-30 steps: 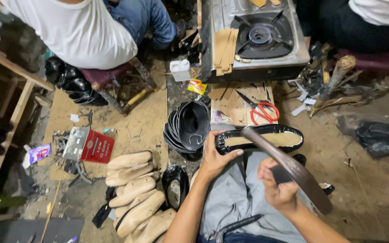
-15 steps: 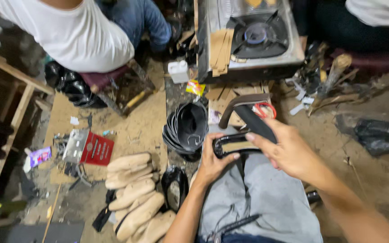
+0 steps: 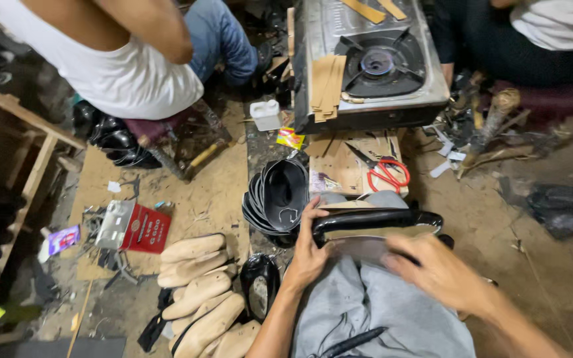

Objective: The person heats a black shoe upper over a gas burner, then hammers and presses it over a wooden last, fits a cardboard stiffener into the sole, trims excess material with red-handled scissors, and works the upper onto the last by hand before setting the finished shoe aside.

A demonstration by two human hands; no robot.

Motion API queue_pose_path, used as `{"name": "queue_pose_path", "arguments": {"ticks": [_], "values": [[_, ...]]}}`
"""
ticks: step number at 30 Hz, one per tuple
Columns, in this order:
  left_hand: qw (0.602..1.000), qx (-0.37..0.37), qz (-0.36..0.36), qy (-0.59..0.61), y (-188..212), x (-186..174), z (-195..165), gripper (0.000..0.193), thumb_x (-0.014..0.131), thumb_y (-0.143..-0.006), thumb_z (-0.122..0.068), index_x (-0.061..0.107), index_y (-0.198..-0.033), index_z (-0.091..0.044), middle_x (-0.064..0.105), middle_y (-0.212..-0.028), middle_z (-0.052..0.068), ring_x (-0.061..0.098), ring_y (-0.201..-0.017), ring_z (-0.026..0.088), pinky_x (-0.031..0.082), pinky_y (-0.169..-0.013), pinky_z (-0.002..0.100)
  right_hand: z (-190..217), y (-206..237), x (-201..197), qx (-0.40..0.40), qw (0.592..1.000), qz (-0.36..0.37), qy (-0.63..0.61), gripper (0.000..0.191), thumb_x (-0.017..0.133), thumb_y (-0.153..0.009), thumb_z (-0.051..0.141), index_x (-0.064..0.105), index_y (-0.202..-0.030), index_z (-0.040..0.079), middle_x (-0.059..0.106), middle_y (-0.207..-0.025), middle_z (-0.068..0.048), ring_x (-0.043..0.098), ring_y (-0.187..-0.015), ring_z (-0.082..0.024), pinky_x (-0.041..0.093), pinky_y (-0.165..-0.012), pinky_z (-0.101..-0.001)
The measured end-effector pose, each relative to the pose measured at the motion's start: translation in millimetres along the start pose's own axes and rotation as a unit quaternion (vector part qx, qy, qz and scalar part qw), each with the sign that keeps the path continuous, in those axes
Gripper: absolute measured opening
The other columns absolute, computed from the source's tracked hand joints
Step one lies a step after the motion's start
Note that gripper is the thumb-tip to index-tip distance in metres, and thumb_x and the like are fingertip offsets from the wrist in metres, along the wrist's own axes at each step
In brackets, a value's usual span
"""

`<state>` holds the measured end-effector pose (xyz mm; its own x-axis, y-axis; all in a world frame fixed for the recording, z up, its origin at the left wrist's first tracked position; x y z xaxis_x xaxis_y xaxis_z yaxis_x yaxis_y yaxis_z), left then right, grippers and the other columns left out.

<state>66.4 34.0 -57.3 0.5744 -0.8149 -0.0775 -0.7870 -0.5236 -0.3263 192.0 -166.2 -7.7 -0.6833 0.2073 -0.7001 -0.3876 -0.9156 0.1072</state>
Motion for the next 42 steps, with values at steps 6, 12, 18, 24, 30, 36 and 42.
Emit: {"name": "queue_pose_path", "arguments": {"ticks": [6, 12, 18, 24, 30, 36, 42], "values": [[0.996, 0.051, 0.042, 0.064, -9.5, -7.2, -57.6, 0.062, 0.085, -0.08, 0.005, 0.053, -0.13, -0.012, 0.04, -0.162, 0.021, 0.043, -0.151, 0.035, 0.039, -0.123, 0.046, -90.2, 109.5, 37.3, -0.058, 0.996, 0.062, 0.009, 0.027, 0.071, -0.095, 0.036, 0.082, -0.096, 0.011, 0.076, -0.091, -0.003, 0.066, -0.09, -0.021, 0.051, -0.078, -0.037], [0.975, 0.178, 0.134, 0.019, -22.6, 7.0, -157.2, 0.084, 0.077, -0.08, 0.012, 0.036, -0.149, -0.011, 0.042, -0.162, 0.02, 0.045, -0.154, 0.036, 0.038, -0.131, 0.047, -22.9, 97.3, -11.0, 0.126, 0.979, -0.16, 0.003, 0.03, 0.078, -0.081, 0.027, 0.077, -0.106, 0.01, 0.076, -0.097, -0.005, 0.071, -0.091, -0.018, 0.057, -0.082, -0.0326], [0.97, 0.19, 0.145, -0.043, -17.1, 24.0, -167.8, 0.091, 0.074, -0.078, 0.014, 0.032, -0.156, -0.007, 0.044, -0.162, 0.022, 0.045, -0.151, 0.036, 0.036, -0.132, 0.047, 111.8, 53.3, -47.3, -0.124, 0.925, -0.358, -0.006, 0.07, 0.089, -0.064, 0.021, 0.063, -0.125, -0.002, 0.069, -0.125, -0.014, 0.065, -0.114, -0.03, 0.05, -0.101, -0.0384], [0.994, 0.038, -0.094, 0.029, 41.6, 35.4, -117.8, 0.084, 0.067, -0.079, -0.004, 0.029, -0.154, -0.001, 0.041, -0.156, 0.024, 0.04, -0.148, 0.039, 0.029, -0.124, 0.049, 128.3, 41.5, -44.4, -0.153, 0.919, -0.363, -0.011, 0.067, 0.092, -0.061, 0.015, 0.065, -0.12, -0.001, 0.07, -0.123, -0.015, 0.067, -0.114, -0.031, 0.052, -0.102, -0.0398], [0.642, -0.33, -0.139, 0.677, 67.6, 97.1, -0.7, 0.052, 0.049, -0.095, -0.033, 0.057, -0.134, 0.0, 0.066, -0.129, 0.019, 0.061, -0.122, 0.034, 0.041, -0.112, 0.051, 107.0, 65.9, -2.9, -0.136, 0.917, -0.369, -0.062, 0.07, 0.086, -0.056, 0.003, 0.061, -0.122, -0.001, 0.069, -0.124, -0.019, 0.068, -0.116, -0.032, 0.053, -0.101, -0.0388], [0.678, -0.265, -0.144, 0.67, 15.9, 68.6, 17.0, 0.059, 0.055, -0.1, -0.058, 0.067, -0.122, -0.005, 0.071, -0.118, 0.015, 0.065, -0.109, 0.033, 0.05, -0.099, 0.047, 36.3, 80.3, 62.4, 0.047, 0.863, -0.354, -0.358, 0.069, 0.078, -0.077, 0.004, 0.045, -0.138, 0.0, 0.07, -0.118, -0.022, 0.07, -0.109, -0.033, 0.054, -0.099, -0.0379], [0.892, -0.145, -0.147, 0.401, -14.6, 6.2, -32.1, 0.055, 0.068, -0.093, -0.044, 0.059, -0.13, -0.004, 0.069, -0.121, 0.012, 0.064, -0.113, 0.022, 0.05, -0.102, 0.038, -16.6, 88.9, 131.4, 0.104, 0.993, 0.029, -0.046, 0.058, 0.082, -0.078, 0.028, 0.058, -0.128, 0.01, 0.071, -0.109, -0.01, 0.069, -0.105, -0.032, 0.052, -0.089, -0.0418]]}}
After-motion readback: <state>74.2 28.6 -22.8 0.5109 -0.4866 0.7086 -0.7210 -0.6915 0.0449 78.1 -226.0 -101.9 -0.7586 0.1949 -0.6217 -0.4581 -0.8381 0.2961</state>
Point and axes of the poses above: each hand's wrist, its own y-axis away from the middle knuckle, its own x-axis out of the palm, z = x × y, the point moved 6 cm from there along -y, towards the middle knuckle
